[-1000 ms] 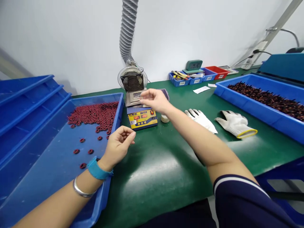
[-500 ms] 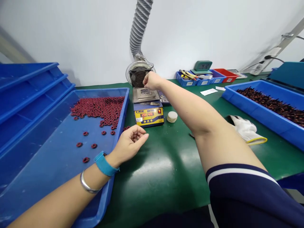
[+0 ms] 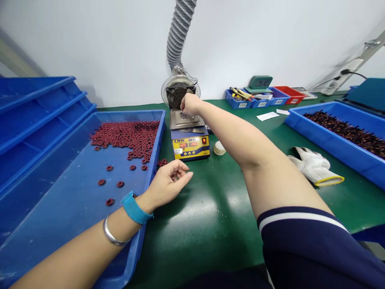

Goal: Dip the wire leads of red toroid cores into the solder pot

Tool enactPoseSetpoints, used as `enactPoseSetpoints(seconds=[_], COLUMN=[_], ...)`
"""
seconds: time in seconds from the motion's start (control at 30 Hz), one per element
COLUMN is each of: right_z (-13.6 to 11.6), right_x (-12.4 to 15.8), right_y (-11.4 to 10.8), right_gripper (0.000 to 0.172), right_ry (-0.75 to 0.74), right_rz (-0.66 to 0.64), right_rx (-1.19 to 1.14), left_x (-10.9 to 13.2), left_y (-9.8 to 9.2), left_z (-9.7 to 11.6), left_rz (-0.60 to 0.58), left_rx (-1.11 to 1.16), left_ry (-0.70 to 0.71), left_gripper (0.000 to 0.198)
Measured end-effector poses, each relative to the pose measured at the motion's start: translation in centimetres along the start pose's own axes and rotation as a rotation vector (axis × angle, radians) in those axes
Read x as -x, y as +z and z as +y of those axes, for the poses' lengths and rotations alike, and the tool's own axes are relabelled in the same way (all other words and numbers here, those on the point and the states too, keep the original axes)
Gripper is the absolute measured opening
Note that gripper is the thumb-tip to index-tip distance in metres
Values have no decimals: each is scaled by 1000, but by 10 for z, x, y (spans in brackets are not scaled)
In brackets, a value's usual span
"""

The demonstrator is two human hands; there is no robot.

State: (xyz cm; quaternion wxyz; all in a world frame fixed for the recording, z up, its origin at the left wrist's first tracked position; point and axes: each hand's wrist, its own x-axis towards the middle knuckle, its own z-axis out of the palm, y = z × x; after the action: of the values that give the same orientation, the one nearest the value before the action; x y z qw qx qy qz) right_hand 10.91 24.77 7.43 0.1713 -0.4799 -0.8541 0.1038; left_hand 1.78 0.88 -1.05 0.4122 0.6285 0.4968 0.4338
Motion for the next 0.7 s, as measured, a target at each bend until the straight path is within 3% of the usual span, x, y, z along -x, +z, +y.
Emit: enactPoseSetpoints(seconds=[0.17,0.37,0.53,0.7], right_z=[0,-2,-5,-19], right_x=[1,21,69,132], right_y=[-4,-20,-23,-9], right_gripper=[12,14,20,30], right_ry=[12,48,9,-31], right_rz=[63,110,-10,-22], right_rx=[-117,-615,-1001,-1149], left_x=[0,0,-1,-4], left_y=[0,-1,-1,-3], left_z=[0,2,4,6], left_rz=[-11,12,72,184], left_rx=[-26,-22,59,255], left_ry=[7,20,0,-47], left_gripper=[15,14,15,30])
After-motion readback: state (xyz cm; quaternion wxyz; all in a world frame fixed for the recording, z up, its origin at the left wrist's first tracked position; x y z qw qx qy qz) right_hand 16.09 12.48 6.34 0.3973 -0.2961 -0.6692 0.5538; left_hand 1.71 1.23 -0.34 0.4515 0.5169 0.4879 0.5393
